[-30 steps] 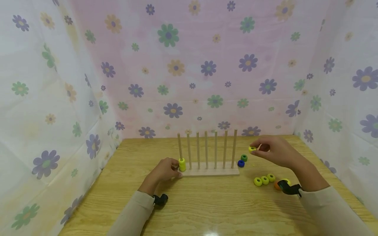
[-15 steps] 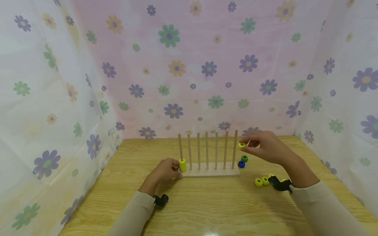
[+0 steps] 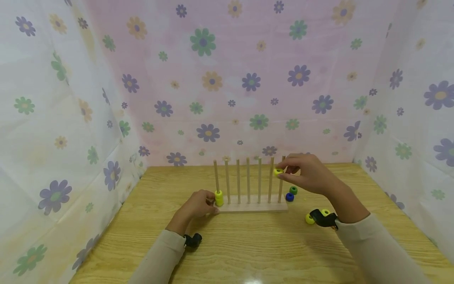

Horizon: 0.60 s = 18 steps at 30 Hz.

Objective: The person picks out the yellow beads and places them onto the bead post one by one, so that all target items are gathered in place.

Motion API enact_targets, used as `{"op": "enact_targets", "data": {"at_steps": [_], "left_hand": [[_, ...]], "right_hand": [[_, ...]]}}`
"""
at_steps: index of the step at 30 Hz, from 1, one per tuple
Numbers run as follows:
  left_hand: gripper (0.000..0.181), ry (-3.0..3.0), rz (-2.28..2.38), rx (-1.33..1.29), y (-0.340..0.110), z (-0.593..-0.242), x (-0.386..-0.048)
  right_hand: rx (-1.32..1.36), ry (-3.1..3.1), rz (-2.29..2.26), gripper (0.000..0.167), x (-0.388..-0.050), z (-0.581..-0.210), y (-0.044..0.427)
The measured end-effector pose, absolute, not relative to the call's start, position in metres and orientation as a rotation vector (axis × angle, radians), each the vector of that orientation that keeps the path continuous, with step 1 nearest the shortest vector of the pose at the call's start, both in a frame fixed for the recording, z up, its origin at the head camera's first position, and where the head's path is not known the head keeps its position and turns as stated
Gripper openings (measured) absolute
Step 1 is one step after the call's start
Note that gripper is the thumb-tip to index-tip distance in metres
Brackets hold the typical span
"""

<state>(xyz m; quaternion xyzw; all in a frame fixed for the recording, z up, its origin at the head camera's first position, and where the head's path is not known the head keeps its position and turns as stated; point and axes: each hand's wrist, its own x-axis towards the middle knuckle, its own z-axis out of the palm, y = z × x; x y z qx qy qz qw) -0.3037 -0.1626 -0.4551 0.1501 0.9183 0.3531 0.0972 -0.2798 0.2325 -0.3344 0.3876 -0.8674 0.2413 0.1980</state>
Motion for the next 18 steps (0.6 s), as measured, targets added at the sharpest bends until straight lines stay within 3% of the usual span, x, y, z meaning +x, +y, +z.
{"op": "enact_targets", "data": {"at_steps": [18], "left_hand": [[0.035, 2.71, 1.049, 0.461, -0.162, -0.456, -0.305]], "right_hand": [[1.185, -2.335, 0.711, 0.024, -0.28, -0.315, 0.196]]}}
